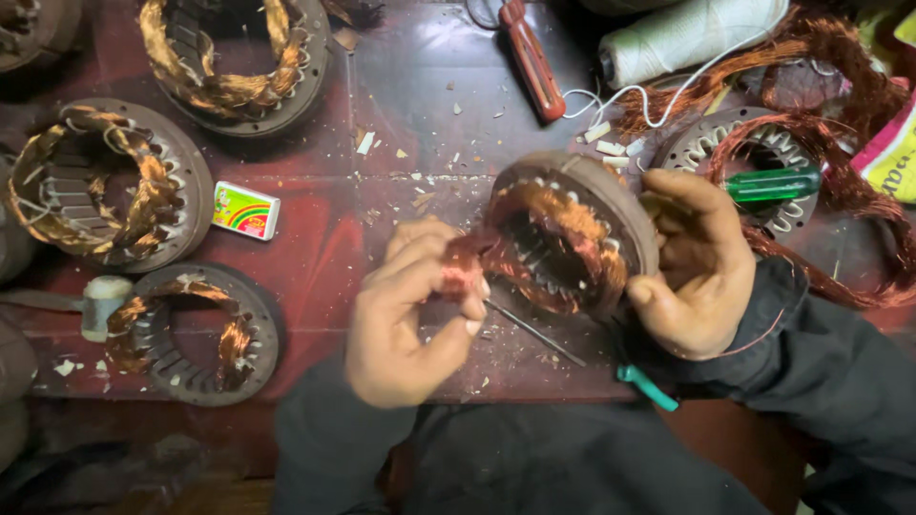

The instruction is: The person winds copper wire into the slots of a motor stator, using a metal tool to push the wire into place and white insulating spacers to separate layers. The person repeatedly rotates the stator and adjusts the wire to maintain tension and alignment.

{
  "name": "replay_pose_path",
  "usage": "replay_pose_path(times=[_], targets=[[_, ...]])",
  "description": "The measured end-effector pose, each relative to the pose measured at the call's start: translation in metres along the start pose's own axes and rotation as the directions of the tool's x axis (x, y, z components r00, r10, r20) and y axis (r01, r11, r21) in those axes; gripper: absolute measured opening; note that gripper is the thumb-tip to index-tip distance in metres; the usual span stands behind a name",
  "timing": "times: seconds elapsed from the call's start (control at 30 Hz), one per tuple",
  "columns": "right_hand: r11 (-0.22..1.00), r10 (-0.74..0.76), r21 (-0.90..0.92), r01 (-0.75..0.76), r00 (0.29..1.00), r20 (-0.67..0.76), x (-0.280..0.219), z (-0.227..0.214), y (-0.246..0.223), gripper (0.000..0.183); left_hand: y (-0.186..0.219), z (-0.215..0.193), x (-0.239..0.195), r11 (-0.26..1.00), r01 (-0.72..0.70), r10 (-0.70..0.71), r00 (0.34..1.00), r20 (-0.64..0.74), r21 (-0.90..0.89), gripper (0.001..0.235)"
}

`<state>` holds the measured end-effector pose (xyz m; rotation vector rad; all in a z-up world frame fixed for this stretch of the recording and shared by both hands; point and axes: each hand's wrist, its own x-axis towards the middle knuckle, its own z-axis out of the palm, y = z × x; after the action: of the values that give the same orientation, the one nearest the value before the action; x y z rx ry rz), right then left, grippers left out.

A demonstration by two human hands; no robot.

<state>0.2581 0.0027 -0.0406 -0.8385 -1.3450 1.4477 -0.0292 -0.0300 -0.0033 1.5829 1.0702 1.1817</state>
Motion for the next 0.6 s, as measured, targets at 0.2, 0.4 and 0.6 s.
replay_pose_path(times=[0.2,0.4,0.6], targets=[[1.000,-0.007,0.028,0.008,1.000,-0.005,0.005,0.000,-0.004,0.075,-0.001,0.006,-0.002,0.999,-0.003,0.008,0.994,-0.110,0.042,0.021],[1.000,-0.023,-0.019,0.023,0.999,0.022,0.009,0.002,-0.004,0.069,0.002,0.002,0.001,0.943,0.025,0.057,0.971,-0.234,0.333,0.044],[0.997,-0.061,-0.051,0.063,0.998,0.027,0.011,0.001,0.001,0.067,0.000,-0.005,0.011,0.923,0.211,-0.209,0.977,-0.041,0.321,0.061]])
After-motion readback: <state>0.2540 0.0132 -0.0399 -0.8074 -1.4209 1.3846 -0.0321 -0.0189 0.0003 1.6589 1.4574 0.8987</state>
